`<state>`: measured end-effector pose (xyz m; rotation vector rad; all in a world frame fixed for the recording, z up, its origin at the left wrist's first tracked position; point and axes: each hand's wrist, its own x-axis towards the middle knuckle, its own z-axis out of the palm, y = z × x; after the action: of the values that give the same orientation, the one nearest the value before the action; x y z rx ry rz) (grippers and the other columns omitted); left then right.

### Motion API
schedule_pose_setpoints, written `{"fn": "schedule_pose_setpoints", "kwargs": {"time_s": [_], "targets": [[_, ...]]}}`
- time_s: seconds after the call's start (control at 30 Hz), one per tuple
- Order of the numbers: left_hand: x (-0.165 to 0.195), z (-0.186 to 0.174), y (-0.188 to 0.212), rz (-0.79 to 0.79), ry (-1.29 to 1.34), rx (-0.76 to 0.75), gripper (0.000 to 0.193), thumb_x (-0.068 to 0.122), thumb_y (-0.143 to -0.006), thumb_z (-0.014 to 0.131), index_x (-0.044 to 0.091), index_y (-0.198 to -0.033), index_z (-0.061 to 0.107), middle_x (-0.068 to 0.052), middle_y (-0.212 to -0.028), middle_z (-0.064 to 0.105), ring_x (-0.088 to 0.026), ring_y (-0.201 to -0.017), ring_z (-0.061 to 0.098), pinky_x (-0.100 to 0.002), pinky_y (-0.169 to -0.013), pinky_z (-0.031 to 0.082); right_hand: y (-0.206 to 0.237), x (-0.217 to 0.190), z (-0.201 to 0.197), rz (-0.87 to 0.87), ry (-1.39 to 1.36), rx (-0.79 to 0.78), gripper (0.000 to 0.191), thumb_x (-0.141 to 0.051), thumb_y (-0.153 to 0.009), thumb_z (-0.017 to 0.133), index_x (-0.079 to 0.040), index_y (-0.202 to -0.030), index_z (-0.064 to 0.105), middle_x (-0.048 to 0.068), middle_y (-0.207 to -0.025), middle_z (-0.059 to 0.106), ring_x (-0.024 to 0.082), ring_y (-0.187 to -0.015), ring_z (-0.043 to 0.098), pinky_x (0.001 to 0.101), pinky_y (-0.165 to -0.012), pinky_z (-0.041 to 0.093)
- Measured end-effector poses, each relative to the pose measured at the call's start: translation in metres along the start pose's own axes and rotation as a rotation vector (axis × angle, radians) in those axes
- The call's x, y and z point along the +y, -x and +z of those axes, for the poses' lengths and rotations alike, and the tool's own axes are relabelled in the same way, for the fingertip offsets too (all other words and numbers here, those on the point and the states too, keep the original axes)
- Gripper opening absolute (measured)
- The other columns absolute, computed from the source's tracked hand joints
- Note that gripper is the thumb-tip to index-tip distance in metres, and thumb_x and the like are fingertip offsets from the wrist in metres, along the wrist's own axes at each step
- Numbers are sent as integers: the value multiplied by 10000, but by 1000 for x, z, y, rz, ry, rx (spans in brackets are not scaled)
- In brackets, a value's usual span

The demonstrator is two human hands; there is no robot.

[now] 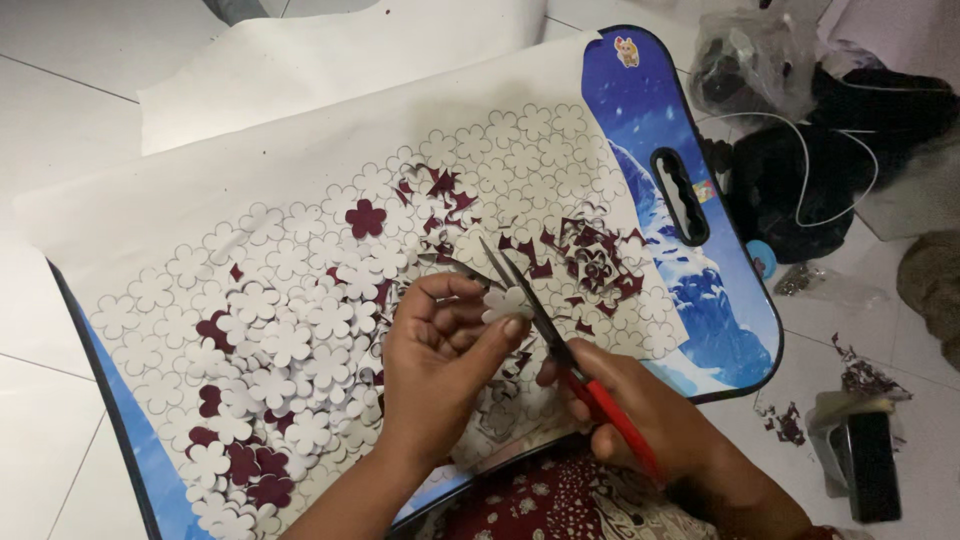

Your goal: The person sits on the floor with a printed pattern sheet on their lap and cuts out small flower-shaped pieces from the sheet using red-handled scissors. They cut one flower at a time, set finished pieces aside with the growing pile, and continue cutting more shapes.

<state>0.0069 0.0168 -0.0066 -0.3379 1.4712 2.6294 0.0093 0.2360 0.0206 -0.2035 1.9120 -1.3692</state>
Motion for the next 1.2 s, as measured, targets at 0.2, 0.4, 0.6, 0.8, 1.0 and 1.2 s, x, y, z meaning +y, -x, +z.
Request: {"fn": "schedule_pose_setpoints", "kwargs": {"time_s": [0.2,0.4,0.6,0.8,1.0,1.2], "targets": [[4,2,6,-5,-69,-3,388,4,-833,793,16,-1151,570,-92,-905,691,-123,-814,722,-224,-683,617,6,-4,3,-30,-8,27,1215,-1046,-616,466,-40,-1282,602,12,-773,557,136,-704,548,291,-613,438],[5,1,5,28,-161,-19,369,2,-850,794,13,-1147,575,-84,-911,698,-115,-821,715,-227,-699,622,3,-3,-1,-46,29,0,1173,-1039,-621,468,-48,-1237,589,-2,-755,516,129,-671,512,290,-579,414],[7,-2,0,-56,-77,-31,382,-8,-841,756,29,-1160,550,-128,-917,750,-152,-858,772,-254,-718,647,-3,-1,0,-56,69,23,1094,-1051,-622,449,-61,-1066,595,-27,-703,470,108,-614,455,280,-528,375],[10,-5,-1,-32,-119,-51,414,-25,-849,768,29,-1203,558,-163,-955,776,-160,-871,763,-242,-738,621,0,0,-6,-32,70,30,1095,-1054,-571,483,-45,-981,603,-37,-658,442,102,-577,427,291,-498,348],[13,-6,-3,7,-138,-67,420,-20,-856,762,31,-1216,553,-152,-988,776,-157,-909,769,-258,-785,640,0,9,-9,-65,132,41,1039,-1055,-585,485,-72,-899,608,-40,-642,484,91,-561,475,282,-501,376],[14,-7,-6,-8,-189,-36,407,-22,-855,745,32,-1211,554,-160,-969,781,-177,-892,779,-271,-756,655,-1,20,-14,-107,154,17,972,-1028,-605,524,-93,-861,589,-60,-598,474,88,-526,473,276,-480,376]]}}
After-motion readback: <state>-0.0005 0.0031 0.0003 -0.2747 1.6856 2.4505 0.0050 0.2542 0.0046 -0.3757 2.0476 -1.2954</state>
